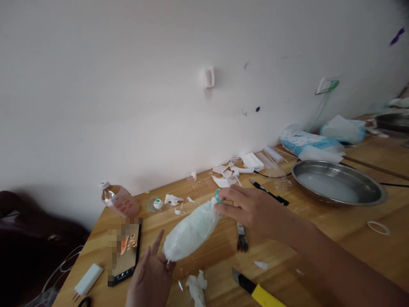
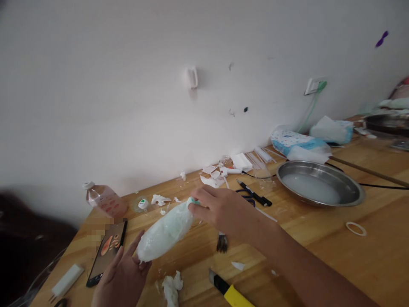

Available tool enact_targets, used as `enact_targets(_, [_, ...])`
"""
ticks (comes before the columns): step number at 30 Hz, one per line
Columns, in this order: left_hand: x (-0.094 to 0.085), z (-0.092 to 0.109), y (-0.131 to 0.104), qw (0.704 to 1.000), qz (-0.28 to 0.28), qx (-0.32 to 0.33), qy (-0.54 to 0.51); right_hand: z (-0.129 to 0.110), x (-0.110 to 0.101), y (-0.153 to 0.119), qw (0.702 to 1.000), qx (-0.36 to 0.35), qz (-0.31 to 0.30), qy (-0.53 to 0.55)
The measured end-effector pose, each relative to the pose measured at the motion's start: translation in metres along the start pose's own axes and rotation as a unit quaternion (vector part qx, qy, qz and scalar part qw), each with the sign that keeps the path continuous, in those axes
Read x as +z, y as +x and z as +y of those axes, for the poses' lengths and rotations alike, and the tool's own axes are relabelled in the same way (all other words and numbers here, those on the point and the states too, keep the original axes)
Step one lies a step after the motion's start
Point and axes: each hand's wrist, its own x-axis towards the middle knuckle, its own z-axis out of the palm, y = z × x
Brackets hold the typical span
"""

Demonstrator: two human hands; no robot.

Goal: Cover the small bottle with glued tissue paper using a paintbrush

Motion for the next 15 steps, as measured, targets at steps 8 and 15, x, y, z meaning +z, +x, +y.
enact_targets(8, [-0.0075,0.0057,0.0086,0.977,0.009,0.103,0.187,-0.0014,0.0029,-0.002,1.0,0.001,-0.029,0.01])
enact_targets(15, [-0.0079,0.0054,0.0062,0.974,0.007,0.107,0.202,-0.0019,0.0044,-0.0024,0.999,0.007,-0.039,0.008])
